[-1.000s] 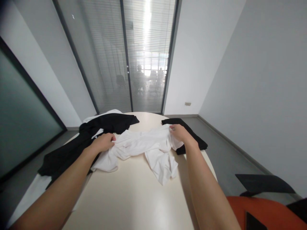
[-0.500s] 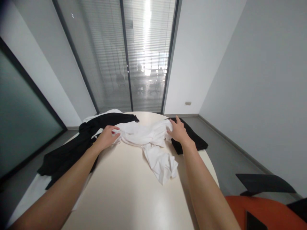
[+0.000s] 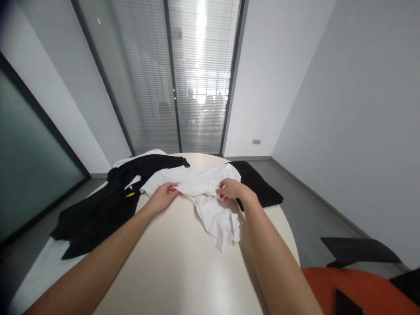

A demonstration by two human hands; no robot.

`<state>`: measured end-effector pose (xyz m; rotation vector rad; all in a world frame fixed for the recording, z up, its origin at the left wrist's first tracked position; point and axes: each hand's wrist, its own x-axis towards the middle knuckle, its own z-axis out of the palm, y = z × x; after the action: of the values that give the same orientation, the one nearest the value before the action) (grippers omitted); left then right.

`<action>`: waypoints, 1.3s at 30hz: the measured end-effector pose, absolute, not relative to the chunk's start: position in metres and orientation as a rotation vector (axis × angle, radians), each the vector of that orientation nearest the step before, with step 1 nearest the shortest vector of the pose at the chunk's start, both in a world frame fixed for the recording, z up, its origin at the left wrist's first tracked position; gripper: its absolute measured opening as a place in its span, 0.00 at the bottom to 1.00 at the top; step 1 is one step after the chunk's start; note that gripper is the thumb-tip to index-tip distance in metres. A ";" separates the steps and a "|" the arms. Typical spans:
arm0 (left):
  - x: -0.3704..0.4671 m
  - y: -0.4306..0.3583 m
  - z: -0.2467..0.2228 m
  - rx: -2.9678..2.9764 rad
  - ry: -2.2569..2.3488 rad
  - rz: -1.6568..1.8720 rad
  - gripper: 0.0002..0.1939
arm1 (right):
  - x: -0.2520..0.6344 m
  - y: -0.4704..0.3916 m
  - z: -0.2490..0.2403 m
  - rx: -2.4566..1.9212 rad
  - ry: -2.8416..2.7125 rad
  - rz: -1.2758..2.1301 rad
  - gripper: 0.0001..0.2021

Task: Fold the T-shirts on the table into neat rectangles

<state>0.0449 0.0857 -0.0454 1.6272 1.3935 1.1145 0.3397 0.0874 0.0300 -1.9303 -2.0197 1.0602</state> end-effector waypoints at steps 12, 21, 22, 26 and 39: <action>0.032 0.105 -0.040 1.306 1.380 1.490 0.21 | 0.354 0.107 0.035 -1.668 -1.441 0.802 0.12; 0.053 0.081 -0.046 1.680 1.474 1.032 0.21 | 0.348 0.090 0.031 -1.970 -2.061 1.079 0.20; 0.056 0.077 -0.045 1.742 1.442 0.963 0.23 | 0.346 0.086 0.032 -1.967 -2.133 1.157 0.21; 0.069 0.059 -0.039 1.940 1.222 0.826 0.25 | 0.334 0.080 0.032 -1.878 -2.286 1.274 0.22; 0.058 0.079 -0.012 1.200 1.283 1.281 0.16 | 0.341 0.076 0.049 -1.685 -2.140 1.326 0.08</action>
<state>0.0582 0.0793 -0.0124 1.2003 1.2828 1.2812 0.3411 0.0760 0.0487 -1.6849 -2.1400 1.3258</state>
